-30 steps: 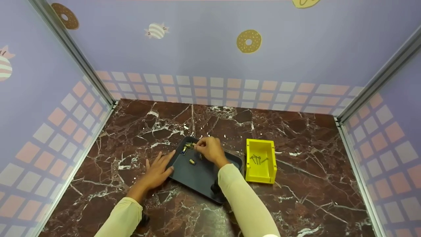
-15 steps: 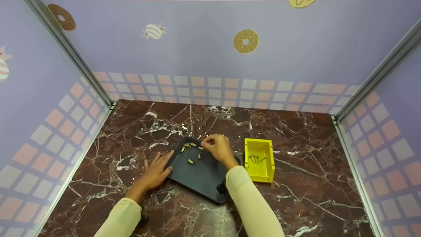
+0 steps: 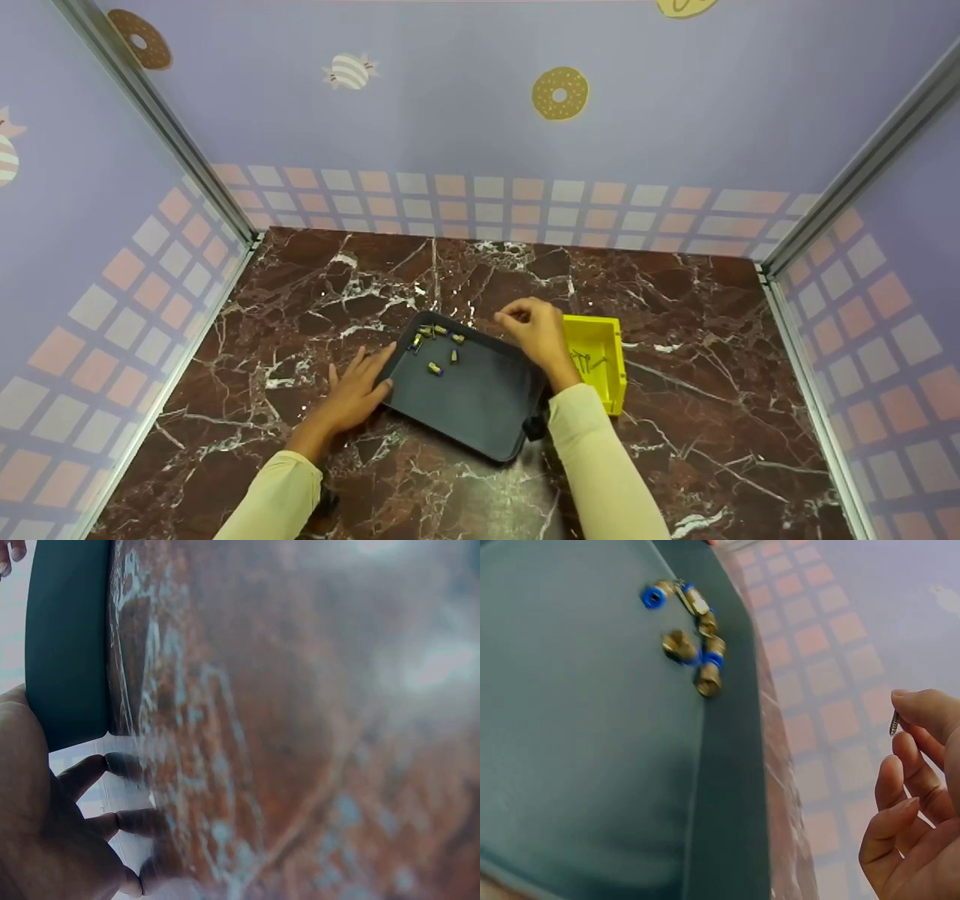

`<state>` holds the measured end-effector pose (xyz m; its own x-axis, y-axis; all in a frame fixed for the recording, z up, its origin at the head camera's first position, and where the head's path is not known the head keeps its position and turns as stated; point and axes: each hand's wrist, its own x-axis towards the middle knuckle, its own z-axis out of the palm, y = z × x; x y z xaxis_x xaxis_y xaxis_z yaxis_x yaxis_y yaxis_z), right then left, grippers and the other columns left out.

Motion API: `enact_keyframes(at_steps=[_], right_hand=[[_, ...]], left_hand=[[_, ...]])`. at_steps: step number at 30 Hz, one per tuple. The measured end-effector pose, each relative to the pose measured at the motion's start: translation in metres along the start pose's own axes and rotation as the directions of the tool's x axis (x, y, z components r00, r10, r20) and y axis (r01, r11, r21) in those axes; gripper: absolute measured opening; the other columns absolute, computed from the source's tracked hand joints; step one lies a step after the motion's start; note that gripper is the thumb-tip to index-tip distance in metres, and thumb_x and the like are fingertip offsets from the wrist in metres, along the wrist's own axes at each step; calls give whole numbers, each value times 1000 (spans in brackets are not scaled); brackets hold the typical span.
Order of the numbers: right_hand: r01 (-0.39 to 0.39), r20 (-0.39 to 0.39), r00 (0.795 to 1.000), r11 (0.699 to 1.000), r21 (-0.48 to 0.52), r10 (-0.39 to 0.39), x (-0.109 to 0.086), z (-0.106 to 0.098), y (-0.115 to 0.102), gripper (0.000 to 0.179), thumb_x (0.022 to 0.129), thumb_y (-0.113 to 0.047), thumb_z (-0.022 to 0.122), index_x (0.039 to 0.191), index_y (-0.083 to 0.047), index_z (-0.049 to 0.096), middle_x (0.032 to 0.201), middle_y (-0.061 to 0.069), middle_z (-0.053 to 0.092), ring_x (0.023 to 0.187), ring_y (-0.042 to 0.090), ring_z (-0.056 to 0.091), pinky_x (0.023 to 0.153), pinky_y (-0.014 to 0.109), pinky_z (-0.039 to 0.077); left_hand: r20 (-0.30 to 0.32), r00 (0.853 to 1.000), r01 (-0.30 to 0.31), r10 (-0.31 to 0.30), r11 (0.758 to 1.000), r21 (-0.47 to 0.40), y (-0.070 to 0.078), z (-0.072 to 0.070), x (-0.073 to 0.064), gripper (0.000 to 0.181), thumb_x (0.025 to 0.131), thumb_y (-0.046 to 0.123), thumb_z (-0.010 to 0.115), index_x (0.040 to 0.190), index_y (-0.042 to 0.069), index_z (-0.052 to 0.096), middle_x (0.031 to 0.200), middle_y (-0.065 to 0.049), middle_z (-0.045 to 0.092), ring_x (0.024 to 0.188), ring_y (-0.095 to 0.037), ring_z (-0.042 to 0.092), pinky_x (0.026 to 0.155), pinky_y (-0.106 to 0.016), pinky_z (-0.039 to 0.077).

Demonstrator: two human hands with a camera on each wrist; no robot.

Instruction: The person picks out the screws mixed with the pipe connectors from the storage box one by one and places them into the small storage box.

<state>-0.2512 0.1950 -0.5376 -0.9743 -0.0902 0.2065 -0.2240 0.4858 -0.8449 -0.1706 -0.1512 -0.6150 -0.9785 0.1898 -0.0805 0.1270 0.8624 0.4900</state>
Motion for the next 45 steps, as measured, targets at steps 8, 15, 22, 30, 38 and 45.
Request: enact_keyframes(at_steps=[8,15,22,30,38,45], right_hand=[[-24,-76,997,999,30,26,-3,-34,11,19,89,-26,81,92,-7,80,84,8,74,69,11,60,61,17,48],[-74,-149,987,996,-43,67,-6,-61,23,21,89,-29,81,92,-8,80,80,-2,71,68,6,59,59,17,47],[-133,-175,977,988,-74,118,-12,-81,38,27,91,-34,79,95,-7,80,87,4,73,73,7,61,64,16,48],[-188,-183,969,977,-102,168,-21,-95,56,29,91,-38,77,96,-10,80,91,-1,73,78,15,63,61,18,50],[-213,-169,966,974,-80,197,-25,-100,65,29,92,-35,77,98,-6,79,87,-5,70,77,9,60,62,18,49],[-214,-164,968,968,-130,192,-28,-102,66,31,93,-38,75,100,-9,79,94,3,73,78,9,61,63,19,50]], left_hand=[[7,1000,2,-2,1000,3,-2,1,0,65,105,42,46,164,37,20,167,2,34,159,-38,11,114,-80,-6],[9,1000,-10,10,1000,-4,-2,0,1,64,106,41,47,164,36,20,166,2,35,159,-38,12,113,-81,-4],[-12,1000,-14,14,1000,3,-2,2,0,65,104,39,48,164,34,24,165,0,38,158,-40,15,113,-82,-2],[-7,1000,-11,11,1000,6,0,0,0,65,104,40,48,164,34,23,166,1,36,158,-39,14,113,-81,-4],[1,1000,-4,4,1000,0,-1,1,1,65,104,41,47,164,38,20,166,3,35,159,-38,13,114,-81,-5],[13,1000,2,-2,1000,-10,-1,0,1,64,105,40,46,164,37,20,167,4,34,159,-36,11,114,-80,-7]])
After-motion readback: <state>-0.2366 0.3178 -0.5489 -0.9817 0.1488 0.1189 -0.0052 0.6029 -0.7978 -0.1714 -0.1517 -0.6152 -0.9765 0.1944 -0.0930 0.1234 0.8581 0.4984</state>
